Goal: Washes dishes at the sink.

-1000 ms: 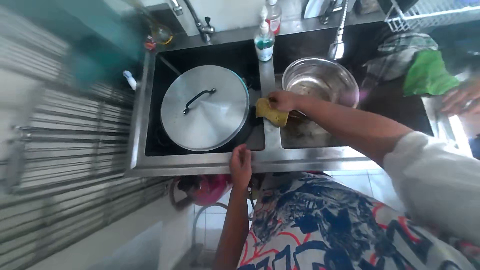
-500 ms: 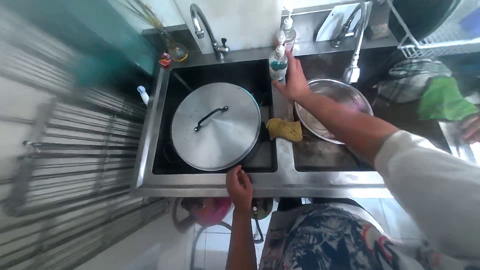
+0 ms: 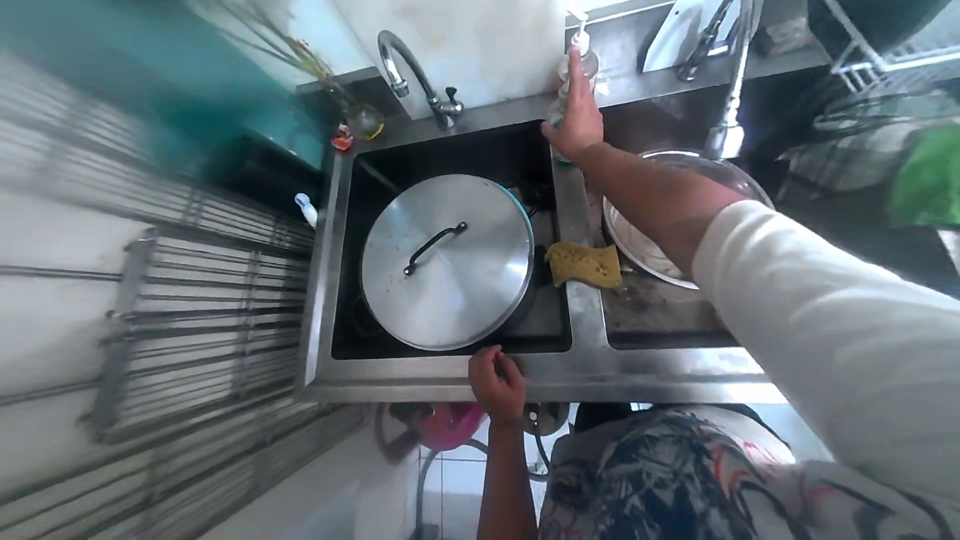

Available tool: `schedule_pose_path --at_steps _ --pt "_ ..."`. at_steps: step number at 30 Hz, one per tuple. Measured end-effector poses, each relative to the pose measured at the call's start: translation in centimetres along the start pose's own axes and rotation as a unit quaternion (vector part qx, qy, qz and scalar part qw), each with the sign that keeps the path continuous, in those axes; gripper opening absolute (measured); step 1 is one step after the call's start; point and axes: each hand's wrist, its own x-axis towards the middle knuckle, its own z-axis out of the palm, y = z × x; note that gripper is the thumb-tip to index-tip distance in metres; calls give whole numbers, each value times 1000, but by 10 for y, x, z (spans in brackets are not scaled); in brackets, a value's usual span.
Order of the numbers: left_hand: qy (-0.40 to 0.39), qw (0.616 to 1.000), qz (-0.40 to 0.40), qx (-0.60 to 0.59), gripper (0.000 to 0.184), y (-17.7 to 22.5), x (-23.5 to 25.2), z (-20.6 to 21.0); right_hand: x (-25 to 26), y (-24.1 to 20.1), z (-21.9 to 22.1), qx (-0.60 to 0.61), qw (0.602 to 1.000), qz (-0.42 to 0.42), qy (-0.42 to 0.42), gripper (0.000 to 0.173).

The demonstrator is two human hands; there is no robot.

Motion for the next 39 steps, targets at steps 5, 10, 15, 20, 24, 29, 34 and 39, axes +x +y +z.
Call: schedule_pose_path --at_steps 5,10,15,20,24,29,34,39 --pt "-6 1000 5 -11 23 -1 0 0 -28 -11 -62 -4 983 -141 -118 125" --pt "-20 1000 5 -23 22 -1 2 -1 -113 -23 -137 -8 930 -220 -296 130" --pt "-31 999 -13 -24 21 1 2 -1 -183 -14 -154 -120 876 -199 -424 122" --pt "-29 999 -18 -28 20 0 1 1 -196 -4 -138 -170 859 -163 -455 115" --pt "-18 999 -16 -33 19 -1 1 2 -198 -10 -136 -193 847 -137 -476 108" --pt "-7 999 -15 -39 19 -3 1 3 -205 -1 -151 -207 854 -131 -459 101" --pt "-1 999 -14 -37 20 -4 -1 4 -210 5 -170 -215 858 -127 -449 106" --pt "-2 999 -11 -32 19 -3 1 3 -212 2 -174 -203 855 -171 -446 108"
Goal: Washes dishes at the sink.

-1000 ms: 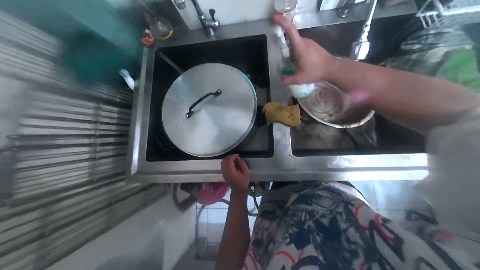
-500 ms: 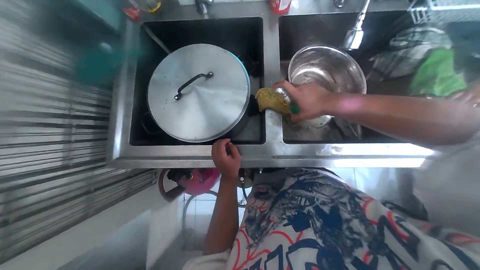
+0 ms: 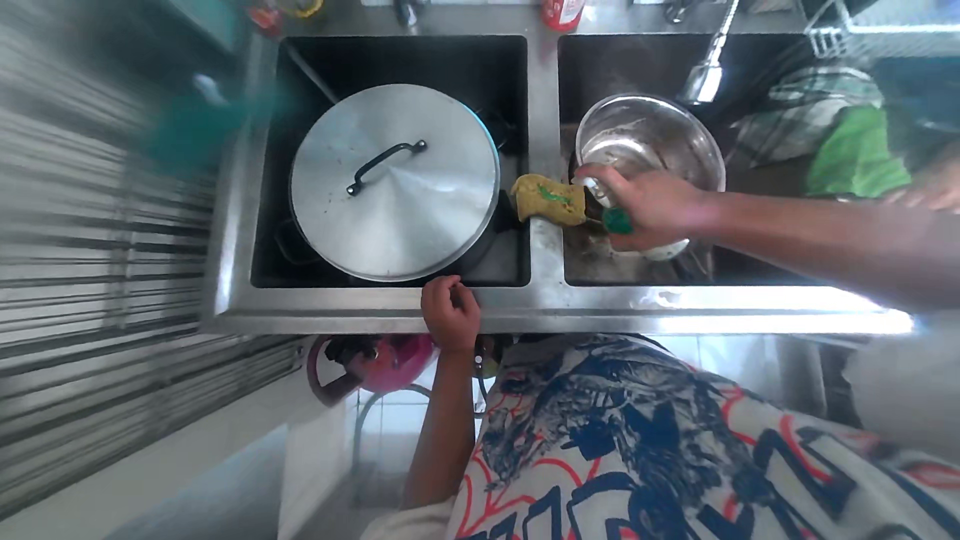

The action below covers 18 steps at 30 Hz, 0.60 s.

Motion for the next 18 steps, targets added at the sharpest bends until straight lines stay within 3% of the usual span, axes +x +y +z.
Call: schedule_pose_path --at_steps 10,18 --pt "-12 1000 2 -11 19 -1 0 -2 15 -13 -9 -28 999 14 -23 98" --pt "-15 1000 -1 -7 20 0 1 -1 32 -28 -12 -37 998 -50 -32 103"
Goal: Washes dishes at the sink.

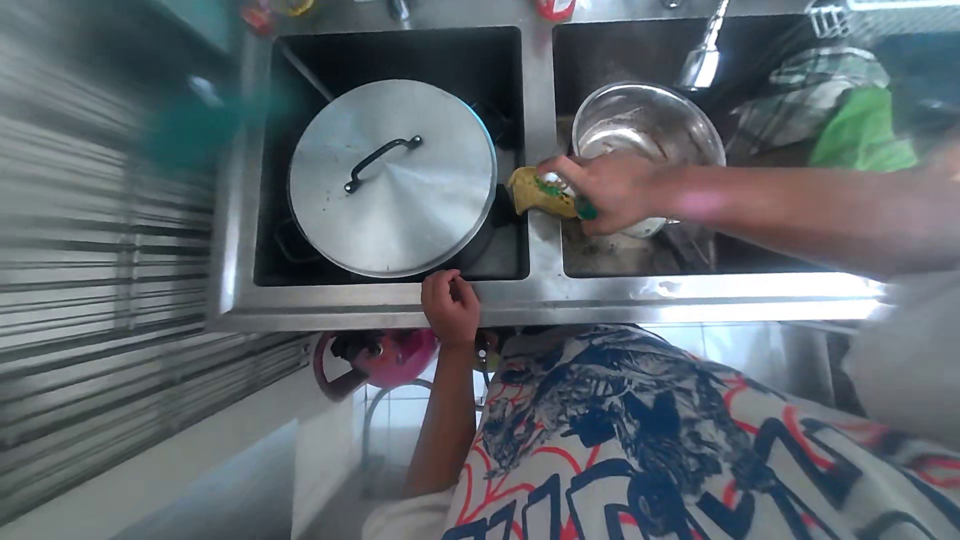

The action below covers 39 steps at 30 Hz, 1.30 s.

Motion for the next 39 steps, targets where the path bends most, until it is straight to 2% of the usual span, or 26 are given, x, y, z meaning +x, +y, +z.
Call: schedule_pose_path --at_steps 7,12,20,24,27,35,39 --pt "7 1000 -5 -4 19 0 0 1 9 -5 -4 -12 999 4 -33 93" --pt "15 1000 -9 -7 18 0 -1 1 9 5 4 12 1000 -22 16 104" --pt "9 1000 -9 -6 19 -1 -1 1 4 10 -6 -1 1000 -5 20 92" --pt "16 1000 0 -17 19 -1 -1 1 4 13 -5 9 999 -11 41 99" --pt "20 1000 2 -20 19 -1 0 2 1 13 -8 6 999 -13 36 103" --pt "27 1000 5 -14 19 -2 -1 3 -11 18 -10 -39 999 11 -14 90" --pt "28 1000 2 -7 20 -3 -2 3 -15 30 -10 5 997 16 73 100"
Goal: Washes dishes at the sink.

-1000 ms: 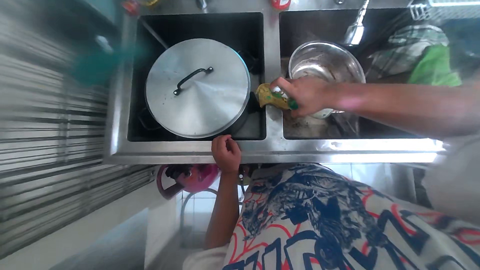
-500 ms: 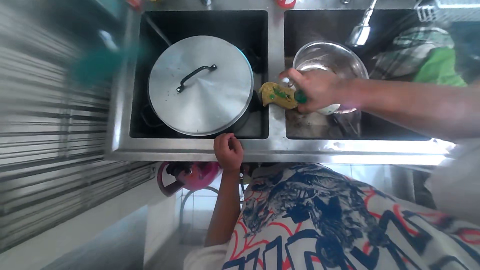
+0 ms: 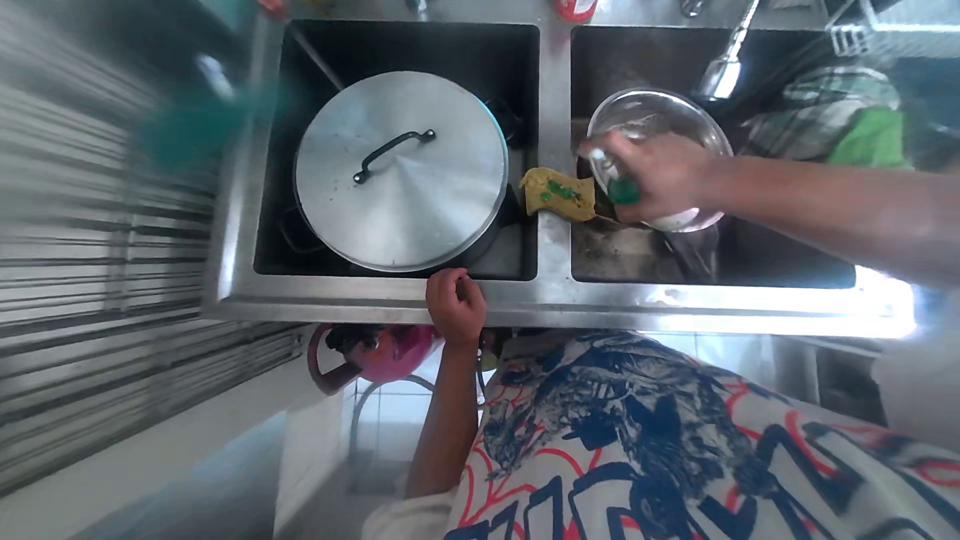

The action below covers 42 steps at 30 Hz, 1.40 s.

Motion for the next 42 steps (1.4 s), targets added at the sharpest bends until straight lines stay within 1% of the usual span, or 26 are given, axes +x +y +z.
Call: schedule_pose_path --at_steps 3,5,7,10,11,12,14,15,18,19,20,21,22,23,24,25,27,31,34,36,38,41,42 --pt "-4 1000 -5 4 20 1 0 -1 21 8 -9 57 992 26 109 110" --pt "-10 1000 -3 8 20 3 2 -2 49 10 -19 100 975 74 183 117" --pt "-22 1000 -2 9 21 4 2 -4 85 20 -19 132 945 102 283 120" --pt "-28 1000 -6 11 20 4 3 -5 137 31 -1 169 891 128 402 119" --pt "-32 999 -7 12 20 4 2 -5 150 34 8 174 879 134 423 117" --pt "-35 999 -8 15 20 3 2 -5 158 35 17 178 876 147 424 115" --pt "-41 999 -7 19 20 4 2 -5 168 34 31 179 881 172 404 111" --pt "-39 999 -4 22 20 4 3 -5 172 35 36 170 883 171 403 110" --pt "-23 999 -1 26 20 5 2 -4 172 41 42 134 882 140 429 120" --pt "-20 999 -1 25 19 4 1 -4 166 42 43 138 877 122 444 121" --pt "-18 1000 -1 22 19 3 0 -3 155 41 42 153 872 113 450 114" --pt "-16 1000 1 18 19 3 1 -3 139 37 42 180 876 119 432 100" --pt "-14 1000 2 12 19 3 2 -2 119 33 42 211 892 135 377 80" --pt "-12 1000 1 8 19 3 3 -2 101 30 42 227 916 147 297 60" --pt "-10 1000 1 5 18 4 3 -2 86 27 42 225 940 148 210 49" --pt "-10 1000 3 3 18 4 3 -2 77 24 44 202 960 141 133 46" --pt "-18 1000 12 3 18 2 2 -3 74 20 49 133 983 128 27 52" --pt "-56 998 22 11 20 2 5 -6 86 16 50 58 983 132 -109 68" --pt "-66 997 17 22 21 6 6 -7 88 21 58 46 985 98 -136 70" --pt "-77 997 8 31 20 9 8 -11 88 22 61 49 986 77 -139 64" --pt "-90 995 9 39 20 12 9 -13 86 25 63 71 988 73 -117 62" --pt "-95 995 16 40 19 13 9 -13 78 29 57 153 984 59 -67 58" --pt "-95 995 17 38 19 14 10 -13 73 29 53 192 979 51 -47 53"
